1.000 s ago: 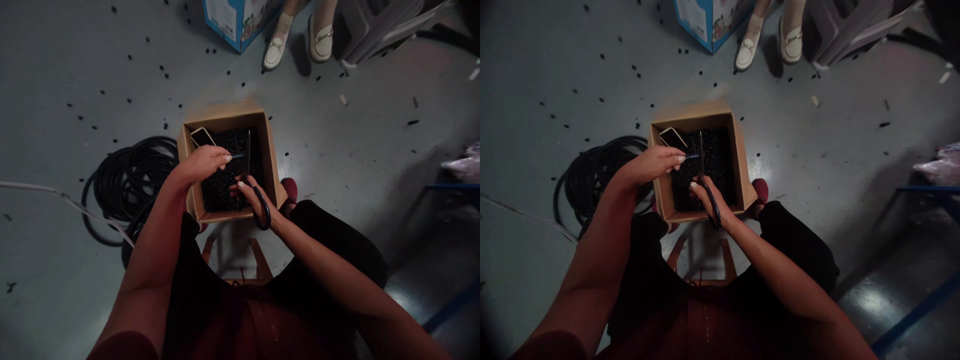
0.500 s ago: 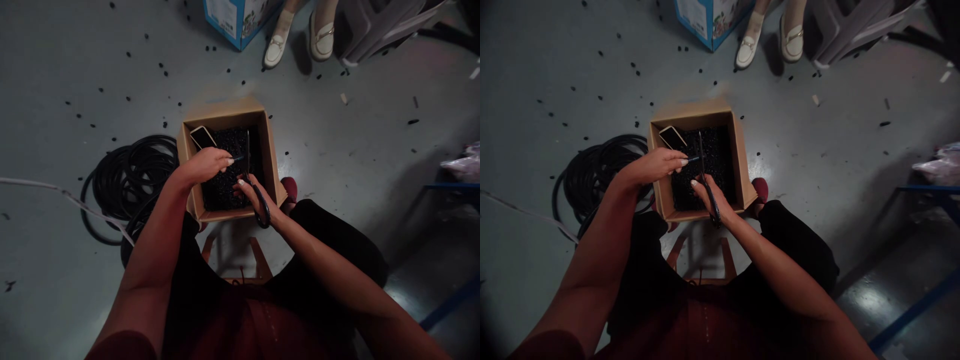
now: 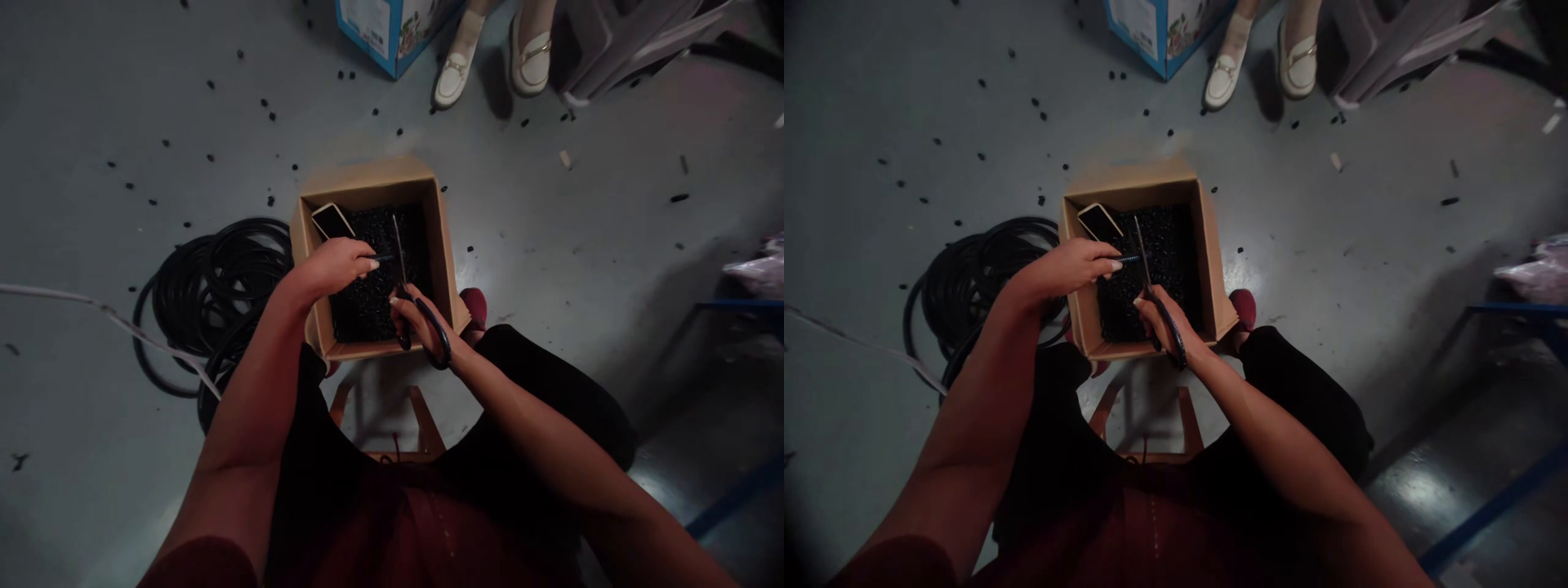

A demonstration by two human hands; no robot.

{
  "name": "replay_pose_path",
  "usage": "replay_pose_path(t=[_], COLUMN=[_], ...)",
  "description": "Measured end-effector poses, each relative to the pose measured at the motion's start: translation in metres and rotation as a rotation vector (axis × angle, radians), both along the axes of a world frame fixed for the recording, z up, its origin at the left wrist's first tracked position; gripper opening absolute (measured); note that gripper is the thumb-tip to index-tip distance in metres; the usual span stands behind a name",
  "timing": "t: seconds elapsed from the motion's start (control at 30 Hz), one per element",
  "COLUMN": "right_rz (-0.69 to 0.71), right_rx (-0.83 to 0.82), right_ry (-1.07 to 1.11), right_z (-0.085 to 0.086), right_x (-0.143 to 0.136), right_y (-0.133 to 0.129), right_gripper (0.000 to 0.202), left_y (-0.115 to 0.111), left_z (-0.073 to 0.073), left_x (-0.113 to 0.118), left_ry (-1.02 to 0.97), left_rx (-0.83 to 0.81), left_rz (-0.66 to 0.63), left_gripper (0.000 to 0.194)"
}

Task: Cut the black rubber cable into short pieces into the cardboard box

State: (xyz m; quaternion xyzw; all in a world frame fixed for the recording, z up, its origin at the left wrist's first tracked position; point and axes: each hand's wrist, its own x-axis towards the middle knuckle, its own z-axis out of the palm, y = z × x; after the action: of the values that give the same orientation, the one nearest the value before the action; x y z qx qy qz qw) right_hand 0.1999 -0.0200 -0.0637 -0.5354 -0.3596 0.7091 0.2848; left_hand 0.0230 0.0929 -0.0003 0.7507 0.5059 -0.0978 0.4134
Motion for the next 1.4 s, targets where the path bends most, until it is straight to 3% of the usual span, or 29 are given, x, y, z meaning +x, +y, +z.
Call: replay_pose_path(t=[0.2,0.53,0.93,1.2,1.4], right_rz=[0.024,0.070,-0.079,-0.114,-0.155], right_rx=[-0.028,-0.095,-0.257,-0.213,-0.139], right_ry=[-0.028,-0.055,0.045,0.084,0.168], right_z=[-0.003,-0.012,-0.012,-0.016,-0.006], right_x=[-0.001,-0.005,-0.013,-0.009,-0.009], right_y=[-0.001,-0.004,-0.009,-0.006,-0.006], right_gripper=[0.027,0.026,0.033,0.041,0.044], left_y=[0.002,0.001,0.002,0.004,0.005], left_z=[-0.006,-0.016,-0.020,-0.008,0.003], left_x=[-0.010,-0.015,-0.016,-0.018,-0.016], left_ry=[0.146,0.189,0.278,0.030,-0.088], left_rx=[0.026,0.033,0.061,0.124,0.099], left_rz=[-0.044,-0.096,-0.125,0.023,0.104], left_gripper=[0.036,0.027,0.030,0.035,0.035])
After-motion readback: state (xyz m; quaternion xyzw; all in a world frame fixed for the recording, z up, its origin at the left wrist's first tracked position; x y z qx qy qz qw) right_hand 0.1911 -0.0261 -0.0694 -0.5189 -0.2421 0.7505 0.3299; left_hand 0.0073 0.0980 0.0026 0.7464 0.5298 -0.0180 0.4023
